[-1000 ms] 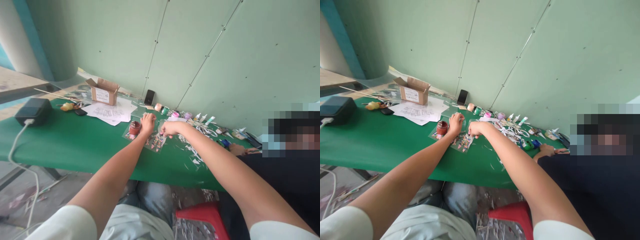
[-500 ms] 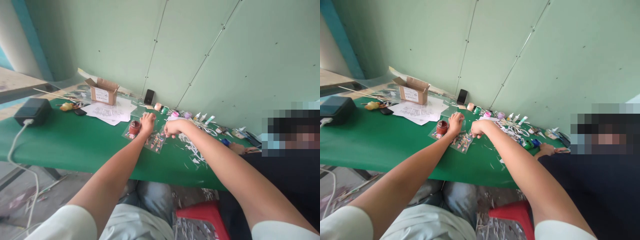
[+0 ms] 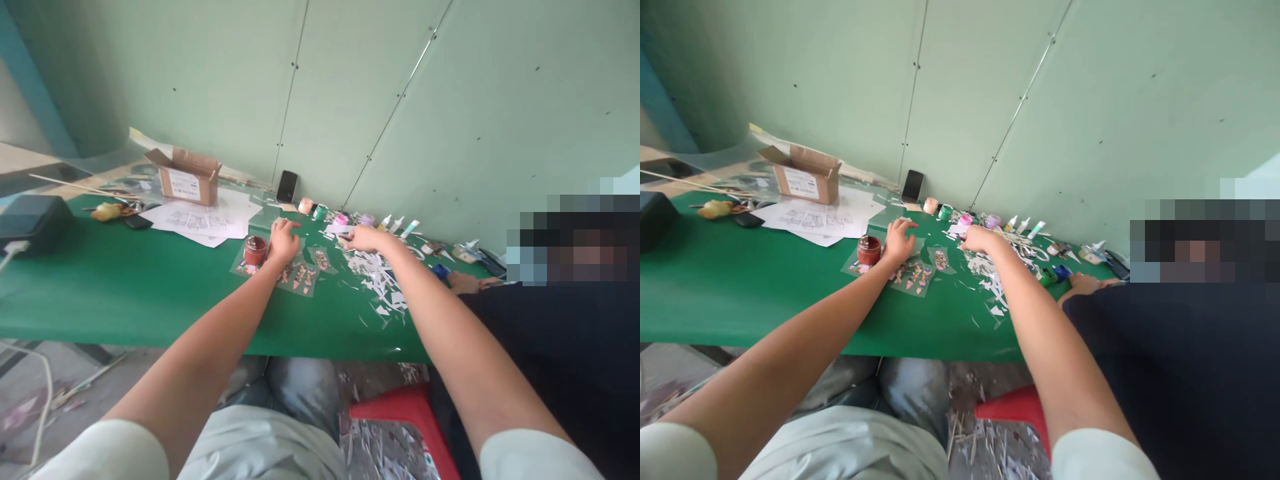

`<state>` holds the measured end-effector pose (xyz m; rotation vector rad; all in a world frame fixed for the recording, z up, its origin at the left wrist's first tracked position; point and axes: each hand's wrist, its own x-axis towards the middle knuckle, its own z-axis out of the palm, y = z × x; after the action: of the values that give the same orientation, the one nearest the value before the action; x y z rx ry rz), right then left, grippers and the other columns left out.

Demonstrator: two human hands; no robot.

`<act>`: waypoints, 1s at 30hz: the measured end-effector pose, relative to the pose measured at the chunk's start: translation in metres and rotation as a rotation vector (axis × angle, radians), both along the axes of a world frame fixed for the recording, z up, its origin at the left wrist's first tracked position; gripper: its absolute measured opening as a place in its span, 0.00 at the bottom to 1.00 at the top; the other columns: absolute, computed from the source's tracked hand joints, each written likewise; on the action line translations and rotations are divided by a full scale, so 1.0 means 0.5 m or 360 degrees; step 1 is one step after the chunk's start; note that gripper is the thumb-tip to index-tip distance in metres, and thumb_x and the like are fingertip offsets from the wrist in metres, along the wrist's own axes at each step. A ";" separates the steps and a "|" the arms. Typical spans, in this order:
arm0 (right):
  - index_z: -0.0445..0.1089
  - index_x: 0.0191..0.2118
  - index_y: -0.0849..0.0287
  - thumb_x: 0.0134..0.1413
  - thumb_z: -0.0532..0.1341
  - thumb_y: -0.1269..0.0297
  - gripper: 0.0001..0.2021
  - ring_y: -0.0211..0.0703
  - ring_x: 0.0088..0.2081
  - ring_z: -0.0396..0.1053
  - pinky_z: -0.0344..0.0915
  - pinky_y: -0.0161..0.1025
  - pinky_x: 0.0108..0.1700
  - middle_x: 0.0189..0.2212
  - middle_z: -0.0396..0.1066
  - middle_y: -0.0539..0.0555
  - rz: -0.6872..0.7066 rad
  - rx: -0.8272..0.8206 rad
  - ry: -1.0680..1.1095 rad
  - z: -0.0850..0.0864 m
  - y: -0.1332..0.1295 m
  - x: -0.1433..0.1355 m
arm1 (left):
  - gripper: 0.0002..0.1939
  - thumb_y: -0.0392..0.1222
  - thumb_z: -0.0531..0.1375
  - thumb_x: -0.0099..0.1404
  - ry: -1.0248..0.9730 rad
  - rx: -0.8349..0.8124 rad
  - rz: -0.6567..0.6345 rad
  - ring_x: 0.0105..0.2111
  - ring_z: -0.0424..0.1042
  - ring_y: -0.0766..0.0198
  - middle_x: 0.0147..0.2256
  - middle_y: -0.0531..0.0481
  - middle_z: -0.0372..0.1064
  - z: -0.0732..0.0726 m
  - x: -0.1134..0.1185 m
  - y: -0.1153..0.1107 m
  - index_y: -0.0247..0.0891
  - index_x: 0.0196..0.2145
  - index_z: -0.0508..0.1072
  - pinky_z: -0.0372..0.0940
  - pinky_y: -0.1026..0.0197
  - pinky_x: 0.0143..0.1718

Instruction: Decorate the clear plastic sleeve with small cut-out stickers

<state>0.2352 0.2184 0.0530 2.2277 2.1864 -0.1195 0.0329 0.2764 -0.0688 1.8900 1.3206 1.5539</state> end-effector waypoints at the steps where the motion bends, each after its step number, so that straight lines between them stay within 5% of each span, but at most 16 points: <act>1: 0.72 0.50 0.61 0.65 0.63 0.57 0.14 0.44 0.42 0.75 0.75 0.45 0.44 0.46 0.75 0.56 -0.0049 -0.0009 0.0024 -0.015 0.005 0.000 | 0.12 0.44 0.62 0.70 -0.0073 0.0007 -0.0027 0.52 0.72 0.54 0.52 0.43 0.72 0.000 -0.001 0.002 0.36 0.48 0.75 0.69 0.44 0.54; 9: 0.69 0.57 0.59 0.66 0.63 0.57 0.18 0.49 0.50 0.73 0.73 0.51 0.50 0.54 0.70 0.58 -0.0317 -0.0017 0.0345 -0.164 0.030 -0.042 | 0.14 0.47 0.60 0.72 -0.0582 -0.0093 -0.0341 0.32 0.74 0.65 0.40 0.48 0.73 0.020 -0.017 0.012 0.34 0.48 0.73 0.73 0.59 0.33; 17: 0.69 0.56 0.59 0.66 0.62 0.58 0.17 0.49 0.50 0.73 0.73 0.51 0.51 0.54 0.71 0.58 -0.0571 0.0310 0.0617 -0.213 0.003 -0.071 | 0.10 0.44 0.58 0.72 -0.0198 -0.0258 -0.0503 0.23 0.67 0.69 0.29 0.54 0.70 0.065 -0.020 -0.082 0.35 0.40 0.73 0.67 0.63 0.27; 20: 0.69 0.56 0.58 0.67 0.62 0.58 0.16 0.48 0.50 0.73 0.73 0.51 0.51 0.54 0.71 0.58 -0.0659 0.0469 0.0728 -0.218 -0.004 -0.065 | 0.02 0.37 0.62 0.63 0.0126 -0.0309 -0.0444 0.32 0.73 0.59 0.30 0.50 0.74 0.054 -0.043 -0.147 0.41 0.32 0.76 0.69 0.57 0.38; 24: 0.70 0.55 0.58 0.67 0.61 0.57 0.16 0.48 0.49 0.73 0.73 0.50 0.50 0.53 0.71 0.58 -0.0675 0.0640 0.0892 -0.215 -0.008 -0.064 | 0.10 0.33 0.69 0.50 0.0430 -0.0401 -0.0300 0.55 0.67 0.40 0.46 0.44 0.77 0.024 -0.065 -0.213 0.44 0.31 0.78 0.58 0.41 0.59; 27: 0.70 0.54 0.60 0.67 0.61 0.57 0.16 0.47 0.47 0.74 0.74 0.49 0.48 0.51 0.73 0.57 -0.0591 0.0721 0.1008 -0.211 -0.014 -0.080 | 0.11 0.34 0.70 0.50 0.0496 -0.0476 -0.0252 0.60 0.62 0.35 0.50 0.41 0.74 0.016 -0.059 -0.216 0.42 0.32 0.77 0.46 0.32 0.63; 30: 0.71 0.52 0.60 0.67 0.61 0.57 0.15 0.45 0.45 0.74 0.74 0.48 0.47 0.49 0.74 0.56 -0.0495 0.0757 0.1102 -0.212 -0.016 -0.102 | 0.10 0.37 0.71 0.55 0.0438 -0.0552 -0.0277 0.60 0.63 0.40 0.50 0.41 0.73 0.030 -0.042 -0.182 0.38 0.36 0.77 0.49 0.31 0.63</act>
<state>0.1843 0.2102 -0.0530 3.1758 2.3071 -0.4888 0.0121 0.1857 -0.0536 1.9758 1.3864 0.9349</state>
